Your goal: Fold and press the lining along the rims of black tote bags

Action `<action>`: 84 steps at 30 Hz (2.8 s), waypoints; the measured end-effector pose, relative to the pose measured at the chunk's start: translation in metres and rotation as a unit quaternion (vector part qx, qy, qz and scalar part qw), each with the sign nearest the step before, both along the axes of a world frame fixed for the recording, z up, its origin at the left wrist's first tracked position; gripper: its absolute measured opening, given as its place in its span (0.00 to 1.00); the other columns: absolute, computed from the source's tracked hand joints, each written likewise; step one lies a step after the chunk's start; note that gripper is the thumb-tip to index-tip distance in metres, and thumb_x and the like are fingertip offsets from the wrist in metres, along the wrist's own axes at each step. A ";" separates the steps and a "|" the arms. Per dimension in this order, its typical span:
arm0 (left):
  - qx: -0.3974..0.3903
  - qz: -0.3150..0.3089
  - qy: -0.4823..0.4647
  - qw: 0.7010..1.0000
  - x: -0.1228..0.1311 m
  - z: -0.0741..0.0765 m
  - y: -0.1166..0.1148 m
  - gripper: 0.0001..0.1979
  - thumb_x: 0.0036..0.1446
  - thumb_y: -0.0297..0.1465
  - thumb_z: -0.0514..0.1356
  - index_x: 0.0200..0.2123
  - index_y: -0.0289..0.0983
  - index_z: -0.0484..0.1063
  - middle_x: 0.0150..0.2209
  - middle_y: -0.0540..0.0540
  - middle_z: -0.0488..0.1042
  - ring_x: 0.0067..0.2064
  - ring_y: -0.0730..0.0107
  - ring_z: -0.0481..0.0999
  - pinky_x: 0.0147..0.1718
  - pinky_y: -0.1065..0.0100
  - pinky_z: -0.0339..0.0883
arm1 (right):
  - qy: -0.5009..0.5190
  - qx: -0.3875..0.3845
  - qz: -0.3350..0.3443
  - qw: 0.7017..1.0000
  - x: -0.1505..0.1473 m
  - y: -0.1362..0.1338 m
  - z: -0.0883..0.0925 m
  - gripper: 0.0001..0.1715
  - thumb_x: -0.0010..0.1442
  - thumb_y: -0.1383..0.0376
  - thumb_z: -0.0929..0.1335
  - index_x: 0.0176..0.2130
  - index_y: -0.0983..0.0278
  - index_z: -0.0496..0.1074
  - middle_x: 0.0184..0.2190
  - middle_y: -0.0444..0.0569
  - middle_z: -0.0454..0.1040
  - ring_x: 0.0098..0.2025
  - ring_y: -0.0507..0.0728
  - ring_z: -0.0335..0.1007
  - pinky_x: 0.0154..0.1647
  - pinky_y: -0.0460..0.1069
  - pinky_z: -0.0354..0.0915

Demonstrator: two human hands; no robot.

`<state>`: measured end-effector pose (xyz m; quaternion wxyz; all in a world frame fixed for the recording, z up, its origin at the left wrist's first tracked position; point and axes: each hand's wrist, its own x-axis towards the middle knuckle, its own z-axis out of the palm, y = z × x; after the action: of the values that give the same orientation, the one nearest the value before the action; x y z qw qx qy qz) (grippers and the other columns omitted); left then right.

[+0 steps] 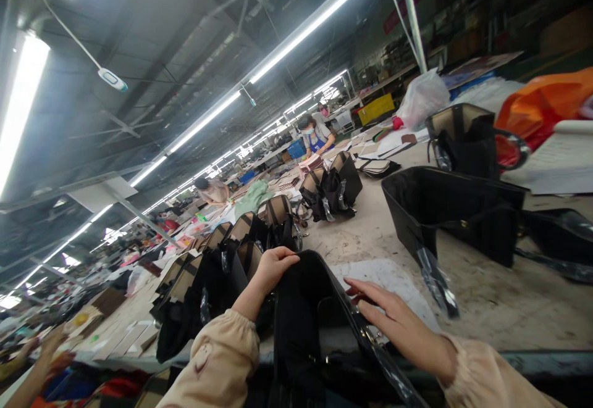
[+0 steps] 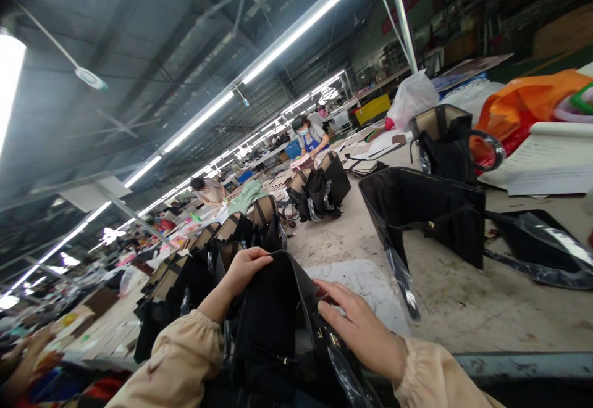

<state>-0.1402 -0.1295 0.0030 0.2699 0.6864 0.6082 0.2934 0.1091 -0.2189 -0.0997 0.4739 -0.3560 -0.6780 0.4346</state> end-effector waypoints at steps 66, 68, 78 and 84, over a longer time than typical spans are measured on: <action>0.332 -0.067 -0.363 0.868 -0.022 -0.087 -0.052 0.08 0.56 0.33 0.57 0.33 0.40 0.76 0.47 0.41 0.65 0.57 0.48 0.59 0.55 0.49 0.56 | -0.529 0.267 0.062 0.803 -0.118 0.111 0.120 0.16 0.60 0.59 0.63 0.43 0.58 0.75 0.38 0.47 0.79 0.39 0.56 0.73 0.37 0.47 0.62; 0.342 -0.056 -0.375 0.860 -0.020 -0.088 -0.051 0.08 0.55 0.34 0.57 0.32 0.40 0.76 0.46 0.41 0.65 0.56 0.48 0.61 0.54 0.49 0.57 | -0.505 0.258 0.075 0.820 -0.108 0.111 0.121 0.18 0.59 0.58 0.64 0.47 0.60 0.73 0.40 0.48 0.78 0.40 0.56 0.73 0.40 0.46 0.63; 0.352 -0.039 -0.395 0.847 -0.015 -0.089 -0.049 0.09 0.55 0.36 0.58 0.31 0.39 0.76 0.45 0.42 0.66 0.54 0.50 0.64 0.52 0.52 0.59 | -0.506 0.279 0.045 0.815 -0.118 0.104 0.121 0.17 0.62 0.61 0.60 0.45 0.60 0.74 0.39 0.49 0.78 0.40 0.55 0.73 0.40 0.47 0.62; 0.317 -0.074 -0.365 0.873 -0.021 -0.087 -0.053 0.08 0.55 0.34 0.58 0.34 0.40 0.77 0.48 0.41 0.65 0.56 0.50 0.62 0.55 0.51 0.57 | -0.551 0.331 0.014 0.766 -0.127 0.107 0.119 0.16 0.60 0.63 0.60 0.29 0.63 0.74 0.30 0.49 0.77 0.33 0.55 0.71 0.32 0.47 0.58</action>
<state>-0.1612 -0.1828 -0.0845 0.2613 0.6223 0.2888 0.6790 -0.0174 -0.1123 0.0195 0.1008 -0.3461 -0.9292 -0.0813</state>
